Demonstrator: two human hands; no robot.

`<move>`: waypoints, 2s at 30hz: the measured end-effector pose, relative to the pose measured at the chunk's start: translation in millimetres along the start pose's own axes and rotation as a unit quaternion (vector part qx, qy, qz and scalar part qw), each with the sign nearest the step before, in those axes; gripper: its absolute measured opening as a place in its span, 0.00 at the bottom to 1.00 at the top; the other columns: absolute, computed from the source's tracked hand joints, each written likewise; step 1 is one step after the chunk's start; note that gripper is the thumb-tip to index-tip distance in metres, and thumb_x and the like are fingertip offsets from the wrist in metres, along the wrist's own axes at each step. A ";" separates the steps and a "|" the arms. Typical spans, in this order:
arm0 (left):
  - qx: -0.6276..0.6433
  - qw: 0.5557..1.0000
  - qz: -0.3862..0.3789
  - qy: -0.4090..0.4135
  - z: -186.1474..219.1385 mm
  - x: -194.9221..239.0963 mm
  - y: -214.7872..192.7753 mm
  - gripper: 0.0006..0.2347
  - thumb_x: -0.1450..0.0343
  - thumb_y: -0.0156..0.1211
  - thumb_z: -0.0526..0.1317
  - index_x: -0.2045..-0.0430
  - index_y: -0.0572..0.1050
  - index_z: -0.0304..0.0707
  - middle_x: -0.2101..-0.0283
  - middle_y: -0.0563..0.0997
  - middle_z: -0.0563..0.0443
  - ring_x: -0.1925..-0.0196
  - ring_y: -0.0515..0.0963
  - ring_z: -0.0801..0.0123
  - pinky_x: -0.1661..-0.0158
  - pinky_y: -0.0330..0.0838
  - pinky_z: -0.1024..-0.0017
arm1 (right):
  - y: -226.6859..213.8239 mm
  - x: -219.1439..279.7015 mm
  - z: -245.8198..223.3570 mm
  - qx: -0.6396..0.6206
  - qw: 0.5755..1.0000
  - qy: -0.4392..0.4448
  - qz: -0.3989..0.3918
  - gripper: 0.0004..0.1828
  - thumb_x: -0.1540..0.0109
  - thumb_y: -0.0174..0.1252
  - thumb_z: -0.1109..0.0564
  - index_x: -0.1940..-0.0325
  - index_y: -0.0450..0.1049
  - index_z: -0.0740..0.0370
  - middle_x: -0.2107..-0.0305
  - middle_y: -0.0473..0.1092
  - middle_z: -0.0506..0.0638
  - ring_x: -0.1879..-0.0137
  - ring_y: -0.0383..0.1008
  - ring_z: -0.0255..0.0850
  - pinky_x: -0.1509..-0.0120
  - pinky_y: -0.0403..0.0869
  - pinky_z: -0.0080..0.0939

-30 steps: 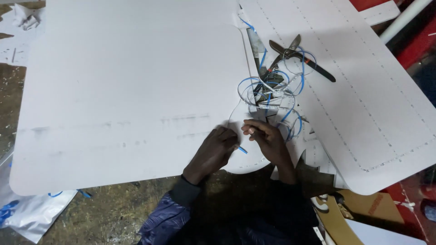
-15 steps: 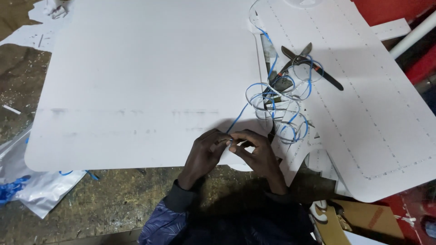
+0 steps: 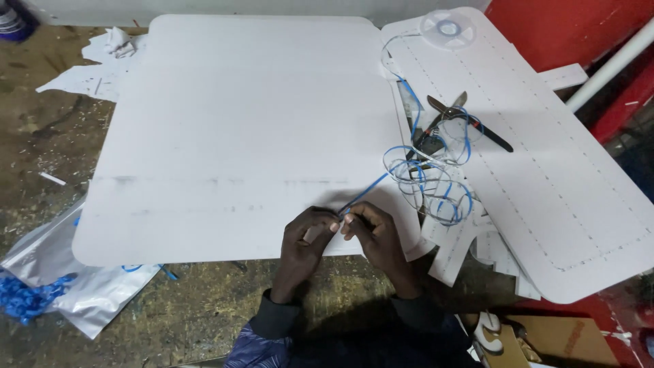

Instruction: Applying flexible LED light strips to a sign board by peeling the adhesive backing and sticking them along a marked path.

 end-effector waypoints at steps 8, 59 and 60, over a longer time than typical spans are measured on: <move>0.222 0.924 0.310 0.034 -16.0 2.5 -141.5 0.06 0.20 0.69 0.38 0.56 0.76 0.44 0.59 0.83 0.48 0.52 0.87 0.57 0.60 0.81 0.70 | -241.8 -20.6 34.5 0.094 0.926 0.015 0.366 0.10 0.19 0.58 0.53 0.53 0.77 0.55 0.65 0.78 0.46 0.64 0.80 0.35 0.59 0.82 0.33; -0.576 0.752 -0.120 0.297 -46.3 58.3 -55.4 0.22 0.16 0.52 0.54 0.30 0.78 0.47 0.30 0.83 0.45 0.29 0.82 0.54 0.23 0.71 0.53 | -183.7 38.8 64.6 -0.011 0.934 0.101 0.343 0.17 0.21 0.56 0.50 0.37 0.75 0.67 0.54 0.79 0.57 0.46 0.79 0.43 0.34 0.78 0.49; -0.575 0.751 -0.123 0.302 -38.2 54.8 -51.3 0.22 0.16 0.52 0.54 0.30 0.78 0.47 0.30 0.83 0.45 0.29 0.82 0.54 0.23 0.71 0.53 | -183.6 35.8 76.2 -0.013 0.932 0.100 0.348 0.17 0.21 0.56 0.50 0.37 0.75 0.67 0.54 0.79 0.57 0.46 0.79 0.43 0.34 0.78 0.49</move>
Point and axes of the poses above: each hand's wrist, its own x-axis away from the middle knuckle, its own y-axis out of the palm, z = x × y, the point moved 8 cm from there along -x, towards the middle knuckle
